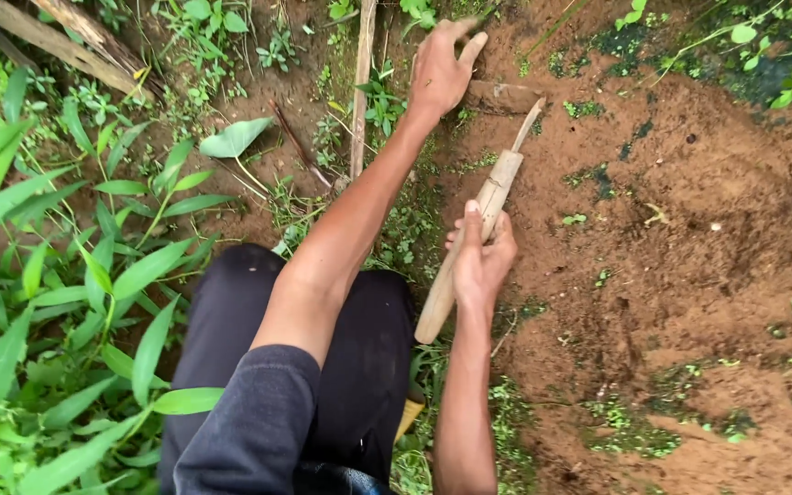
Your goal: The person uses a hoe to loosen the soil and uproot weeds in a garden patch. They repeatedly strike the ground with the tool and pull out the loosened plants by hand, clearing the area of unwanted vegetation.
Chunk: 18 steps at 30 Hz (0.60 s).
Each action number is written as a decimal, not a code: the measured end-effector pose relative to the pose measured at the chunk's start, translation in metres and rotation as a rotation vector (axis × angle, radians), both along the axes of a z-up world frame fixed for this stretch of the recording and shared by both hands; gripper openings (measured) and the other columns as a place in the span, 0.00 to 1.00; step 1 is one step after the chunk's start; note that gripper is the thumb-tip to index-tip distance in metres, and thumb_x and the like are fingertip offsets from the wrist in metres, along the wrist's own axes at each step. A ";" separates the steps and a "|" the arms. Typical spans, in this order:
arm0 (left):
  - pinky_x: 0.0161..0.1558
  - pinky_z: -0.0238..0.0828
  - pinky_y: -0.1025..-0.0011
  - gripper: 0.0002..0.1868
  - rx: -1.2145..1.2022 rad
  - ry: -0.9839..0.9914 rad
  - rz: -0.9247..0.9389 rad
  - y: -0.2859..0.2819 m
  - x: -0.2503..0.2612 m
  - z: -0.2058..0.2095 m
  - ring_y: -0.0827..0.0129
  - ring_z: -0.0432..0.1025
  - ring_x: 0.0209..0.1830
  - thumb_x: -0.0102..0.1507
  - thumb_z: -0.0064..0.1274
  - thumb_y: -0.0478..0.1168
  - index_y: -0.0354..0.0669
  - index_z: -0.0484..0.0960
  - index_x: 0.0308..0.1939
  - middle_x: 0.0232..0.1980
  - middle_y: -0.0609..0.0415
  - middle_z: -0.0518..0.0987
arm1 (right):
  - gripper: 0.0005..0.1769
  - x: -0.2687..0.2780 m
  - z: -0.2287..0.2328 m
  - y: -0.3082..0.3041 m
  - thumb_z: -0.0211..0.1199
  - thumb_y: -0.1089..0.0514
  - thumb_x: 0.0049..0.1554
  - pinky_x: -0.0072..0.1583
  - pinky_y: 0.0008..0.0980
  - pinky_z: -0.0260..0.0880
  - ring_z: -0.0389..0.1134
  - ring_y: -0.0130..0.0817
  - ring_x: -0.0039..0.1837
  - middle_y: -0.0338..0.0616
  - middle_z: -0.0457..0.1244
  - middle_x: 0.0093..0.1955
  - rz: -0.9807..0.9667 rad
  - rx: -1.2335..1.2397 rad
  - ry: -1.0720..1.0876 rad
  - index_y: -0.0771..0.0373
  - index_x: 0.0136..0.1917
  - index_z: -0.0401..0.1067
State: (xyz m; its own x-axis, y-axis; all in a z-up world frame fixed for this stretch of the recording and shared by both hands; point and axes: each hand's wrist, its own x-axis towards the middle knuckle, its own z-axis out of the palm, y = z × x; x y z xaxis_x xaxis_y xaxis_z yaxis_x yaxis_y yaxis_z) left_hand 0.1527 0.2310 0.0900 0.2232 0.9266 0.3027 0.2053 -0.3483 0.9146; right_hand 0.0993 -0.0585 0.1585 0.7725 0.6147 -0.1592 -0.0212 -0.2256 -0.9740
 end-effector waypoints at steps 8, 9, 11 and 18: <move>0.19 0.62 0.80 0.14 -0.230 0.039 -0.179 -0.005 -0.036 0.038 0.83 0.51 0.09 0.67 0.55 0.46 0.50 0.87 0.53 0.52 0.53 0.90 | 0.12 -0.011 -0.006 0.009 0.47 0.58 0.69 0.35 0.29 0.74 0.66 0.31 0.35 0.46 0.64 0.43 -0.026 0.263 -0.200 0.67 0.62 0.61; 0.19 0.62 0.80 0.14 -0.225 0.037 -0.199 -0.003 -0.034 0.029 0.83 0.51 0.09 0.67 0.55 0.46 0.50 0.87 0.53 0.52 0.53 0.90 | 0.12 -0.014 0.014 0.014 0.47 0.58 0.69 0.35 0.29 0.74 0.66 0.31 0.35 0.46 0.64 0.43 -0.045 0.265 -0.207 0.67 0.62 0.61; 0.62 0.71 0.56 0.09 -0.150 -0.046 -0.098 0.005 -0.030 0.014 0.67 0.83 0.49 0.64 0.58 0.45 0.51 0.90 0.45 0.48 0.57 0.90 | 0.08 -0.021 0.053 0.027 0.41 0.57 0.72 0.31 0.23 0.73 0.64 0.27 0.29 0.42 0.63 0.37 -0.097 0.269 -0.491 0.62 0.54 0.58; 0.61 0.73 0.44 0.15 -0.260 -0.202 -0.117 -0.008 -0.049 0.026 0.57 0.82 0.54 0.63 0.57 0.52 0.52 0.89 0.48 0.60 0.51 0.85 | 0.17 0.047 0.140 0.119 0.44 0.50 0.74 0.26 0.22 0.73 0.67 0.31 0.27 0.47 0.65 0.33 -0.097 0.500 -1.039 0.67 0.56 0.60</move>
